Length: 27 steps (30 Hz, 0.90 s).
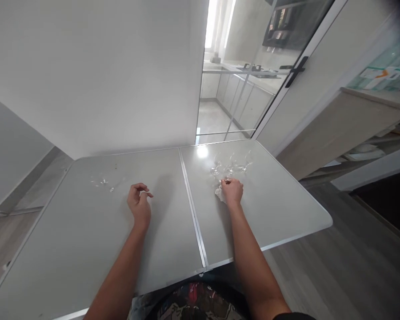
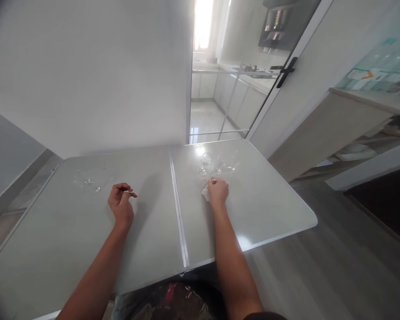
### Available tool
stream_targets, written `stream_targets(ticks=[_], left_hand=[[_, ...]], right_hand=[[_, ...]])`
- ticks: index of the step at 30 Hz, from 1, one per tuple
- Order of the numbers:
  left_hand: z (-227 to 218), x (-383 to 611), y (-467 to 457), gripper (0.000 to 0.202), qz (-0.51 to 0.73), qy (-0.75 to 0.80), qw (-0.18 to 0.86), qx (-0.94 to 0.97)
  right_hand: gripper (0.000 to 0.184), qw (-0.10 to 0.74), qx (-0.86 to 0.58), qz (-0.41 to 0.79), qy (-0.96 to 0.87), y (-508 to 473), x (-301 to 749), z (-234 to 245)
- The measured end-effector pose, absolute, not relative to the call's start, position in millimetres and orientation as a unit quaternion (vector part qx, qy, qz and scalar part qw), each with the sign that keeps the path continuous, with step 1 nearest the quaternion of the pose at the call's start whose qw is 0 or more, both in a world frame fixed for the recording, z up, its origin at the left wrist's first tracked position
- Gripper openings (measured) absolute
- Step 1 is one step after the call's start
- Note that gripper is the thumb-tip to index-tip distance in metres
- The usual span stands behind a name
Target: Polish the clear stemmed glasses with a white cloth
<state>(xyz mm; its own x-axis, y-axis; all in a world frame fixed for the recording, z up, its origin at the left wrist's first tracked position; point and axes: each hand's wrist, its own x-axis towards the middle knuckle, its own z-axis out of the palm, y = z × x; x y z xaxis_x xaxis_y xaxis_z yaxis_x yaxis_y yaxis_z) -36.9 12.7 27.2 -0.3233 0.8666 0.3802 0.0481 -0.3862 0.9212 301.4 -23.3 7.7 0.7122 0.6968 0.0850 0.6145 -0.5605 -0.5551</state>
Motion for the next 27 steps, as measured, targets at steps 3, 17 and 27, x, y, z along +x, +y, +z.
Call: stream_targets(ticks=[3, 17, 27], left_hand=[[33, -48, 14, 0.014, 0.665, 0.507, 0.26, 0.483], [41, -147, 48, 0.084, 0.59, 0.686, -0.04, 0.425], [5, -169, 98, 0.072, 0.575, 0.692, 0.106, 0.422]], right_hand=[[0.033, 0.268, -0.885, 0.073, -0.373, -27, 304, 7], [0.048, 0.193, -0.9, 0.149, -0.362, -31, 308, 11], [0.031, 0.206, -0.895, 0.141, -0.369, -32, 301, 18]])
